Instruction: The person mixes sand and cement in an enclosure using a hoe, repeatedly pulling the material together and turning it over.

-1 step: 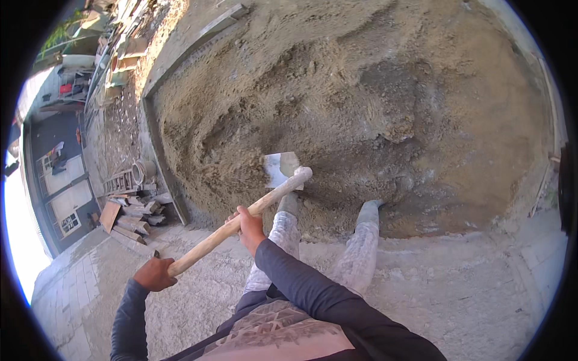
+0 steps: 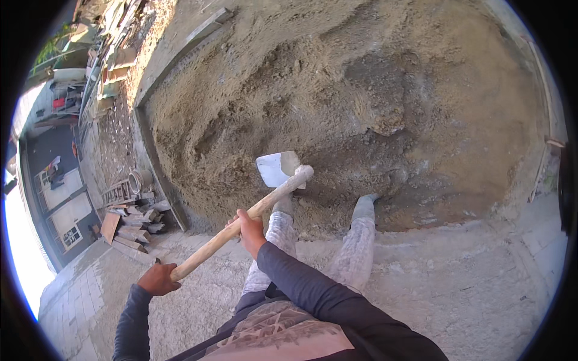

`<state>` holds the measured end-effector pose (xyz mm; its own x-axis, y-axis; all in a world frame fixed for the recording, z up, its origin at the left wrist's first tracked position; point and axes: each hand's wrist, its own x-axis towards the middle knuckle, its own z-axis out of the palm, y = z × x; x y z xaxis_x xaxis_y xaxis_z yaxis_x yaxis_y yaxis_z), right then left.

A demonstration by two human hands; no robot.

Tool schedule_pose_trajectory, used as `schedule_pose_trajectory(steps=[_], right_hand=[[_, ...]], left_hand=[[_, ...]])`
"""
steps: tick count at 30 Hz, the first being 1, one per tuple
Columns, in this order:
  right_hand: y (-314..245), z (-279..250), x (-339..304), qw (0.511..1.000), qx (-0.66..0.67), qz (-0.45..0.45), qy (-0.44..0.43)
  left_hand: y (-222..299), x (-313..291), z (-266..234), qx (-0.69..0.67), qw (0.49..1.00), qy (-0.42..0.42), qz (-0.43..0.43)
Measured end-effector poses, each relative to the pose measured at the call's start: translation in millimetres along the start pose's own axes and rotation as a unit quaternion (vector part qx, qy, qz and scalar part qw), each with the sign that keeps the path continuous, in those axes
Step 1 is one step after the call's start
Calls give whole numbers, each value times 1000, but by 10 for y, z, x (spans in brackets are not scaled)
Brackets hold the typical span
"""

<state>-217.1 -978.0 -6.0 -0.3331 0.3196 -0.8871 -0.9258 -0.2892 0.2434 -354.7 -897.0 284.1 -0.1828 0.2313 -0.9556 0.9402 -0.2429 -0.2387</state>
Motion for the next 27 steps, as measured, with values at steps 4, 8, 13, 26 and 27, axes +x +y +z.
schedule_pose_trajectory(steps=[4, 8, 13, 26, 27], right_hand=[[-1771, -1567, 205, 980, 7, -175, 99], [-4001, -3203, 74, 899, 62, -344, 264], [-5968, -4706, 123, 842, 2, -396, 366], [-3205, -3486, 1629, 888, 79, -286, 351], [-2867, -3132, 1722, 898, 70, -280, 333]], left_hand=[[1486, 1368, 846, -82, 982, -24, 169], [4299, 2913, 1486, -116, 921, 3, 372], [6937, 3499, 1198, -66, 898, -20, 434], [3936, 4018, 874, 30, 933, -28, 358], [3506, 3929, 796, 36, 943, -33, 330]])
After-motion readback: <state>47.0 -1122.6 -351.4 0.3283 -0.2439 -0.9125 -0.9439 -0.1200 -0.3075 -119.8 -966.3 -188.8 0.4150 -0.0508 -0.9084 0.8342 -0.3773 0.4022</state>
